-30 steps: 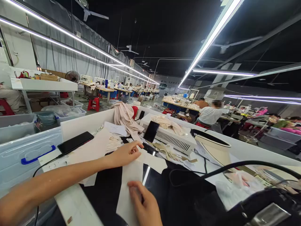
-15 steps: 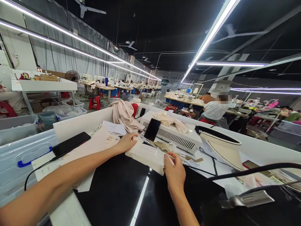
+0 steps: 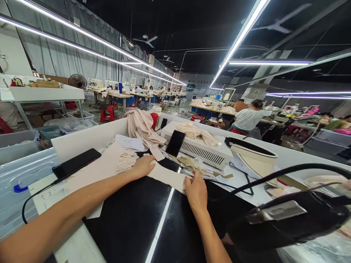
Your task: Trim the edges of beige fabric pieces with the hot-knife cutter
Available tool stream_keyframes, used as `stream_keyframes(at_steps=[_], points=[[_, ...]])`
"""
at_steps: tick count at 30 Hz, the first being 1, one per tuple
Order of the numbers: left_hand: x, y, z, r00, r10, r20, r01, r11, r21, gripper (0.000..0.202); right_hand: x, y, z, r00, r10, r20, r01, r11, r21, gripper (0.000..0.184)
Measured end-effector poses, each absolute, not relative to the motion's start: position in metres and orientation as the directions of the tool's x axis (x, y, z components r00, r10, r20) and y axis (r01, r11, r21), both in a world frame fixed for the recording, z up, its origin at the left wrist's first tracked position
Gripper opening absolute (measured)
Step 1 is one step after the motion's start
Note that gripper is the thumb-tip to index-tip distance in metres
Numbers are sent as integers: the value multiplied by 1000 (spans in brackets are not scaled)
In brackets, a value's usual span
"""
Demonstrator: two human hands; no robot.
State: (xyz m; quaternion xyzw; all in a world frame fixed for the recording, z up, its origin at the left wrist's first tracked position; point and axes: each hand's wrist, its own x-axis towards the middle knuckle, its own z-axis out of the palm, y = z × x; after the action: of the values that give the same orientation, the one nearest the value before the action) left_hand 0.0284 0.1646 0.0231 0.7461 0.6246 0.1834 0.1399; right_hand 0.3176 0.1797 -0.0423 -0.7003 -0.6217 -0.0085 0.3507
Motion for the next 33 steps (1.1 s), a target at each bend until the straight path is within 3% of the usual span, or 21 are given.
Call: stream_keyframes(at_steps=[7, 13, 18, 26, 33], points=[[34, 153, 33, 126, 985, 120, 936, -158, 314, 45, 311, 150, -20, 143, 900, 413, 954, -14, -300, 50], [40, 139, 38, 224, 959, 172, 943, -258, 211, 39, 296, 137, -8, -77, 929, 362, 992, 107, -63, 35], [41, 135, 30, 287, 950, 126, 934, -306, 182, 36, 288, 135, -11, -101, 960, 261, 994, 88, 62, 32], [32, 141, 29, 312, 944, 103, 923, -327, 204, 39, 281, 124, -13, -100, 970, 223, 989, 73, 126, 32], [12, 134, 37, 343, 925, 162, 881, -376, 287, 32, 281, 115, -18, -125, 949, 289, 991, 108, 73, 29]])
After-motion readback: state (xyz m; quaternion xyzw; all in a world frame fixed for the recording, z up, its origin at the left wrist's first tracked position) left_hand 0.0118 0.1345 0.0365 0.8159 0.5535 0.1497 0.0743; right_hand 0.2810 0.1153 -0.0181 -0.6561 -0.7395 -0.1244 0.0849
